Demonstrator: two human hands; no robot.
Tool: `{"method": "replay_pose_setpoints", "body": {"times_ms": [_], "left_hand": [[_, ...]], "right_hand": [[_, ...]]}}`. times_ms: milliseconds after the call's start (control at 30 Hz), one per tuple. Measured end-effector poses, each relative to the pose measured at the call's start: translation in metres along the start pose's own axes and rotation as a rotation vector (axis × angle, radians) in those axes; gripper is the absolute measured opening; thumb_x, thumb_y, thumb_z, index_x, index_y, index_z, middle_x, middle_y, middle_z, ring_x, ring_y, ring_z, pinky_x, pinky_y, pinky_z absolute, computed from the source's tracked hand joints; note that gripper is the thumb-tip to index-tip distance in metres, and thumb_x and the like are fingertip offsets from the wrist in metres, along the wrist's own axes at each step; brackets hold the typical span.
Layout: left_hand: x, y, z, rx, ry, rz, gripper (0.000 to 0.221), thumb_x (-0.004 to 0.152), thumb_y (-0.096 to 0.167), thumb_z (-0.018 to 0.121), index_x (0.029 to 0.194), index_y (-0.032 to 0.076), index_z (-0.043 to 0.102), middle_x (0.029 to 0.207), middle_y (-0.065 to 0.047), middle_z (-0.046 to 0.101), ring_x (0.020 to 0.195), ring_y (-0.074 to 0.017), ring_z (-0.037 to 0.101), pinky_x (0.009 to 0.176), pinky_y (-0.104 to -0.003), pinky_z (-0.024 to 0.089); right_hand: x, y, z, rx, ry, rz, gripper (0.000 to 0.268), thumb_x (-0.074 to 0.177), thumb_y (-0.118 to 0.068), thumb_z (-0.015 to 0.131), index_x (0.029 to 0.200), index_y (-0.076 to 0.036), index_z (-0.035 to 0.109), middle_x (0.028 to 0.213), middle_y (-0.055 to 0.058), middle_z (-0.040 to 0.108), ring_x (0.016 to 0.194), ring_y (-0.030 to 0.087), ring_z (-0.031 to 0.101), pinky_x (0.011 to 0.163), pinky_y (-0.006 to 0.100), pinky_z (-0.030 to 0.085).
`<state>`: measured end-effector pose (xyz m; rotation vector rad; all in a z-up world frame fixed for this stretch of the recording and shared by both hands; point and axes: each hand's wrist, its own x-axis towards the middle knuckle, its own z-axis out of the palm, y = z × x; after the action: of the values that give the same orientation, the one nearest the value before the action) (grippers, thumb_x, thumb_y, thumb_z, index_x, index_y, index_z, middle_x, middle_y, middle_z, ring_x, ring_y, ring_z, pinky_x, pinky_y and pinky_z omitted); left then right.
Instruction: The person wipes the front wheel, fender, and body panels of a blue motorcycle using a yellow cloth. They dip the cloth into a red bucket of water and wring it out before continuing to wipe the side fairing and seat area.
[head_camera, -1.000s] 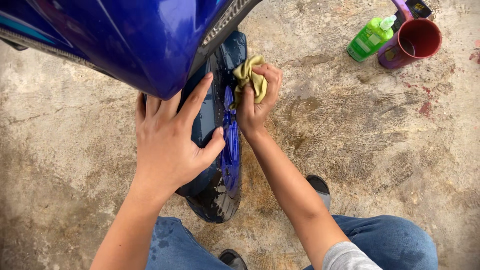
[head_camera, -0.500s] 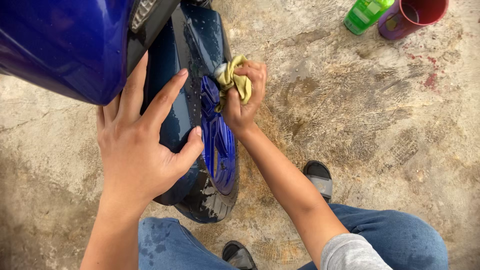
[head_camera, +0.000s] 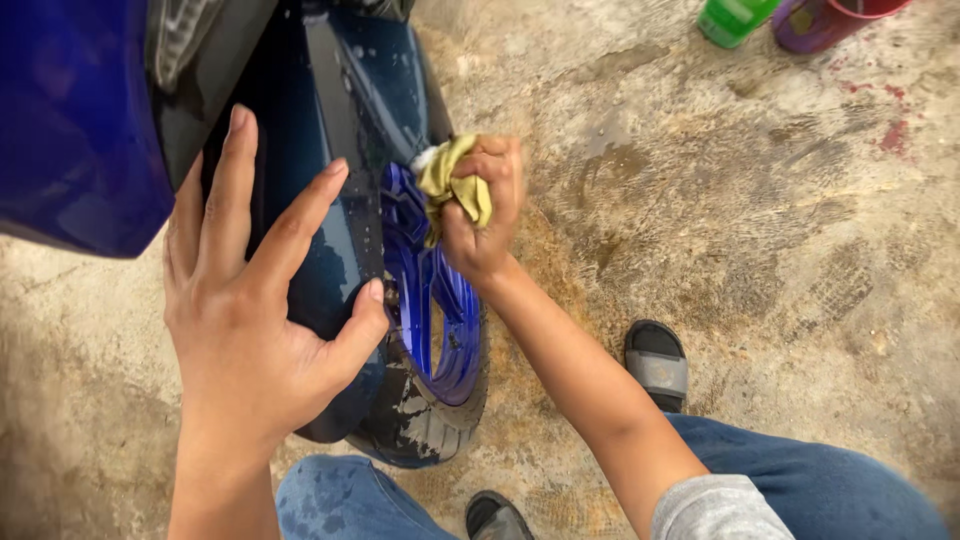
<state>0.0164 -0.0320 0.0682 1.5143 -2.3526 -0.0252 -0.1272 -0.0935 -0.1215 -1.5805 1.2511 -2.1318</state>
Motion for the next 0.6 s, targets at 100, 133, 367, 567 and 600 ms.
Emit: {"method": "replay_pose_setpoints", "body": {"times_ms": [100, 133, 367, 567, 600], "left_hand": [[0.003, 0.011, 0.001, -0.044, -0.004, 0.018, 0.073, 0.071, 0.029, 0.080, 0.143, 0.020, 0.066, 0.167, -0.019, 0.035, 0.145, -0.0473, 0.042, 0.118, -0.058, 0.036], [0.003, 0.009, -0.002, -0.041, 0.001, 0.003, 0.073, 0.073, 0.030, 0.080, 0.145, 0.021, 0.066, 0.169, -0.019, 0.034, 0.146, -0.0459, 0.043, 0.118, -0.058, 0.036], [-0.013, -0.009, 0.002, -0.070, -0.011, 0.003, 0.071, 0.074, 0.030, 0.083, 0.143, 0.020, 0.069, 0.167, -0.018, 0.034, 0.150, -0.0445, 0.041, 0.123, -0.058, 0.035], [-0.011, -0.009, 0.000, -0.045, 0.002, 0.029, 0.070, 0.076, 0.030, 0.083, 0.144, 0.020, 0.071, 0.169, -0.016, 0.034, 0.153, -0.0432, 0.037, 0.126, -0.056, 0.033], [-0.007, -0.007, 0.000, -0.034, 0.006, 0.043, 0.071, 0.077, 0.030, 0.082, 0.146, 0.020, 0.071, 0.170, -0.016, 0.033, 0.152, -0.0421, 0.037, 0.125, -0.055, 0.034]], "right_hand": [[0.029, 0.009, 0.004, 0.062, -0.048, 0.050, 0.033, 0.080, -0.005, 0.054, 0.113, -0.011, 0.056, 0.108, 0.008, 0.054, 0.101, 0.022, 0.053, 0.082, 0.035, 0.044], [0.044, 0.013, 0.013, 0.002, -0.118, -0.040, 0.033, 0.083, -0.006, 0.061, 0.115, -0.010, 0.055, 0.110, 0.009, 0.055, 0.105, 0.025, 0.053, 0.088, 0.037, 0.045], [0.034, 0.025, 0.011, 0.074, -0.109, -0.033, 0.031, 0.086, 0.003, 0.058, 0.116, -0.007, 0.057, 0.112, 0.010, 0.057, 0.102, 0.024, 0.057, 0.089, 0.040, 0.048], [-0.015, 0.022, -0.004, 0.098, -0.066, 0.029, 0.033, 0.084, 0.005, 0.043, 0.110, -0.014, 0.048, 0.107, 0.006, 0.059, 0.102, 0.024, 0.059, 0.120, 0.062, 0.019], [-0.007, 0.028, -0.006, 0.094, -0.061, 0.037, 0.031, 0.085, 0.003, 0.044, 0.111, -0.013, 0.049, 0.107, 0.006, 0.056, 0.099, 0.022, 0.057, 0.108, 0.054, 0.029]]}}
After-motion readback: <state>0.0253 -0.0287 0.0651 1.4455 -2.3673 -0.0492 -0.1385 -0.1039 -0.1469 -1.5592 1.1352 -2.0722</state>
